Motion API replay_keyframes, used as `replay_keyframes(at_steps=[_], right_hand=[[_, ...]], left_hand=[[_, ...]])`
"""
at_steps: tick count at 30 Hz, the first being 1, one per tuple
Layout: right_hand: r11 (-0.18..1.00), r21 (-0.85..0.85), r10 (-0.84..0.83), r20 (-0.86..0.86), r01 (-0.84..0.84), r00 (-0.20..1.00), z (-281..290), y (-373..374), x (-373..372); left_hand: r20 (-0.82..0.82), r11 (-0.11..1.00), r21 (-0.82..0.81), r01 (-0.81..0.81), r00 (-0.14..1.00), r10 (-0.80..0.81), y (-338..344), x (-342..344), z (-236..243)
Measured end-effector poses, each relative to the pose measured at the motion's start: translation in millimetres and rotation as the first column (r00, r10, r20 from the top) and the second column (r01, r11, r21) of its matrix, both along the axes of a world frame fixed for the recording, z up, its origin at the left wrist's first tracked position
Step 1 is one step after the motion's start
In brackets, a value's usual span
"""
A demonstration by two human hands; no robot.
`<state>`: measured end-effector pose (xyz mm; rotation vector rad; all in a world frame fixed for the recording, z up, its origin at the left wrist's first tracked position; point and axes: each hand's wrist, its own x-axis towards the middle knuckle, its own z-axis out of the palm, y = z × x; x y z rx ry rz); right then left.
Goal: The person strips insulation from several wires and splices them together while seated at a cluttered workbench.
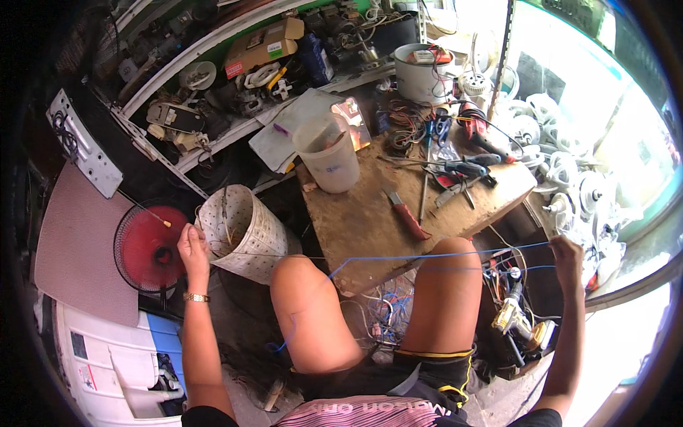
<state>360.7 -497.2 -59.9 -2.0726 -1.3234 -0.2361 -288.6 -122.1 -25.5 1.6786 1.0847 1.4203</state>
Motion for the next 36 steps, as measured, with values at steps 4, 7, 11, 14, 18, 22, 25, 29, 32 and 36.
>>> replay_keyframes(at_steps=[4,7,11,14,18,22,25,29,32,36], right_hand=[[0.988,-0.104,-0.097,0.168,0.116,0.981,-36,-43,61],[0.976,-0.143,-0.168,-0.011,0.165,0.986,-60,-37,79],[0.916,0.217,0.106,-0.942,0.338,0.317,-94,-31,85],[0.767,0.362,0.514,-0.841,0.529,-0.169,-64,42,-8],[0.356,0.615,0.885,0.019,0.703,-0.465,-80,54,-11],[0.512,0.828,0.840,-0.428,0.227,-0.335,-48,81,-49],[0.929,0.146,0.362,-0.547,-0.340,0.755,7,72,-84],[0.848,0.099,0.443,-0.669,-0.520,0.596,23,47,-113],[0.786,0.406,0.400,-0.909,-0.467,-0.117,31,33,-116],[0.604,0.489,0.788,-0.485,0.629,-0.380,9,71,-167]], left_hand=[[-0.562,0.928,0.367,0.061,0.810,0.169,-11,-18,16],[-0.906,0.834,0.248,0.492,0.424,0.020,-37,14,25],[-0.974,0.905,0.160,0.394,0.214,0.078,-44,25,2],[-0.115,0.785,-0.586,0.200,0.939,-0.325,-39,-14,-53],[0.946,0.606,-0.187,0.773,0.308,-0.101,-55,68,-60],[0.993,0.631,0.042,0.775,-0.100,0.058,-64,101,-39],[0.999,0.392,0.032,0.919,-0.042,0.018,-56,98,-24],[0.741,0.368,-0.452,0.813,0.571,-0.354,-51,103,-4],[-0.702,0.798,-0.008,0.603,0.565,-0.434,-92,152,20],[-0.842,0.662,0.168,0.731,0.456,-0.290,-118,168,8]])
